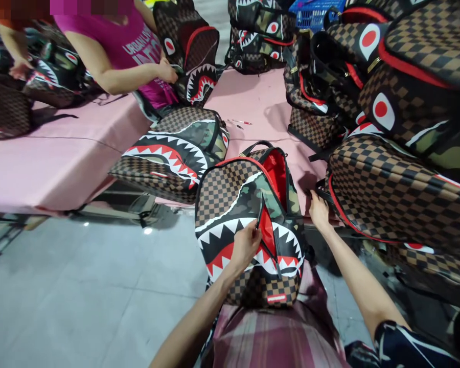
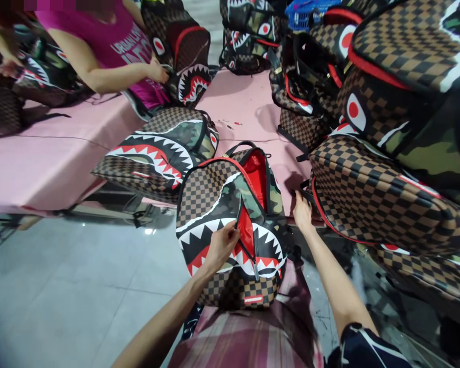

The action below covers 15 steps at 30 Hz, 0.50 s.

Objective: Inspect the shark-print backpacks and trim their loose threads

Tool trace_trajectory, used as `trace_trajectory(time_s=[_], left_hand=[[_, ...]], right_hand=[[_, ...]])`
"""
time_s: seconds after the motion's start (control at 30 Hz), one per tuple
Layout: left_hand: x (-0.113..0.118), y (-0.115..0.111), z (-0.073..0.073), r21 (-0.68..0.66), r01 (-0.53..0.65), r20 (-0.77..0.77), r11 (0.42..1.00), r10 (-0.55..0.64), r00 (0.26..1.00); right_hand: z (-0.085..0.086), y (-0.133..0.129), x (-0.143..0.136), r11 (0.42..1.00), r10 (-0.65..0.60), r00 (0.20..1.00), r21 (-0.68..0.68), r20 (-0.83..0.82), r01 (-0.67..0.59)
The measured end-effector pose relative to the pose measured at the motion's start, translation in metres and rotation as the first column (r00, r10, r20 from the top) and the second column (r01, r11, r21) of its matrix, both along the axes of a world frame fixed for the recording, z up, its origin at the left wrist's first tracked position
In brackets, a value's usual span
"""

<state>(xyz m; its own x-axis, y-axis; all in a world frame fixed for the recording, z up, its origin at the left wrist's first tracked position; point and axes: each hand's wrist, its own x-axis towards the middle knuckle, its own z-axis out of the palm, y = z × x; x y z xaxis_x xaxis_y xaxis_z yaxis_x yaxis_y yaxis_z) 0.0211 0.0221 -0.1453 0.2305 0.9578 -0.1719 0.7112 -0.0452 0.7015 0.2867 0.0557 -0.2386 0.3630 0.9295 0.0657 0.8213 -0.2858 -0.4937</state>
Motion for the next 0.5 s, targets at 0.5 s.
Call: trace_trajectory(time_s=[0.5], left_hand=[[0.021, -0.032, 0.039, 0.238, 0.226, -0.464, 0.945, -0.094, 0.881]], right_hand=[[0.085, 0.002, -0.159, 0.962, 0.263, 0.265, 0.232, -0.928, -0.141]])
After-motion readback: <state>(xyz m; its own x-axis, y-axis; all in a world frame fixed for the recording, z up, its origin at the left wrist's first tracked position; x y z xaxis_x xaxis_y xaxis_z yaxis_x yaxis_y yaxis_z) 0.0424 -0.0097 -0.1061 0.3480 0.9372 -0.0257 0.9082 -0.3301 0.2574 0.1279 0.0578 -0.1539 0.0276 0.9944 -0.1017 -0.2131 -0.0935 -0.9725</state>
